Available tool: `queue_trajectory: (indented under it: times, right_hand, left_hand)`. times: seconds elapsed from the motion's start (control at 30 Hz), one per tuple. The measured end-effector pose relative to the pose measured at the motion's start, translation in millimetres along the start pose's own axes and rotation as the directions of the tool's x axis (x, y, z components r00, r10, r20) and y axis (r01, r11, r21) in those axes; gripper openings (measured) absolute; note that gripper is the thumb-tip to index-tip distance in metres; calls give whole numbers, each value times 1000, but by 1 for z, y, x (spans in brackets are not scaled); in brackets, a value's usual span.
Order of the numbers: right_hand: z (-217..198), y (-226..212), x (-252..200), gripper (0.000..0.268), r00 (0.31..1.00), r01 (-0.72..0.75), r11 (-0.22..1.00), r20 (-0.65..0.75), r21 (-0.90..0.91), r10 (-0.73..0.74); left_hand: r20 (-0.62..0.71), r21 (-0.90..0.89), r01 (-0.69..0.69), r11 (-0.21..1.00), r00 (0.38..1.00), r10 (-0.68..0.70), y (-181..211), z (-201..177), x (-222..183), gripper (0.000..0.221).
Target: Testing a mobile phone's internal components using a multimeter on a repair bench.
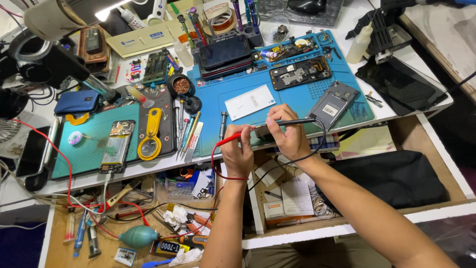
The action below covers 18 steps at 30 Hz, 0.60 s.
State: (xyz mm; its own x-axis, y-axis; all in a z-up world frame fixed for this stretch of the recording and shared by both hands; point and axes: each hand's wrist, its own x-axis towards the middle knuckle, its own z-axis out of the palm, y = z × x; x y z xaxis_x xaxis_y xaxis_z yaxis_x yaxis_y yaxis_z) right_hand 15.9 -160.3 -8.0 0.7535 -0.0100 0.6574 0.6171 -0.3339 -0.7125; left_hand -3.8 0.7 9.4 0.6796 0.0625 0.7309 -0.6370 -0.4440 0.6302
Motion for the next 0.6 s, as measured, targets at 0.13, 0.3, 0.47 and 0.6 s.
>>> queue_trajectory:
  times: [0.13,0.3,0.47,0.6]
  right_hand:
    - [-3,2,-1,26,999,34,999,9,11,-34]
    - [-5,10,-2,24,999,33,999,9,2,-33]
    - [-2,18,-5,25,1000,24,1000,7,14,-24]
    - [-1,23,-6,24,1000,23,1000,-3,2,-23]
  left_hand:
    - [-29,26,-2,1000,1000,3,5,-1,1,18]
    - [-40,30,-11,999,999,12,5,0,0,19]
    - [-69,49,3,999,998,0,-4,5,-5,19]
    - [-72,65,20,998,997,-15,-5,7,-5,19]
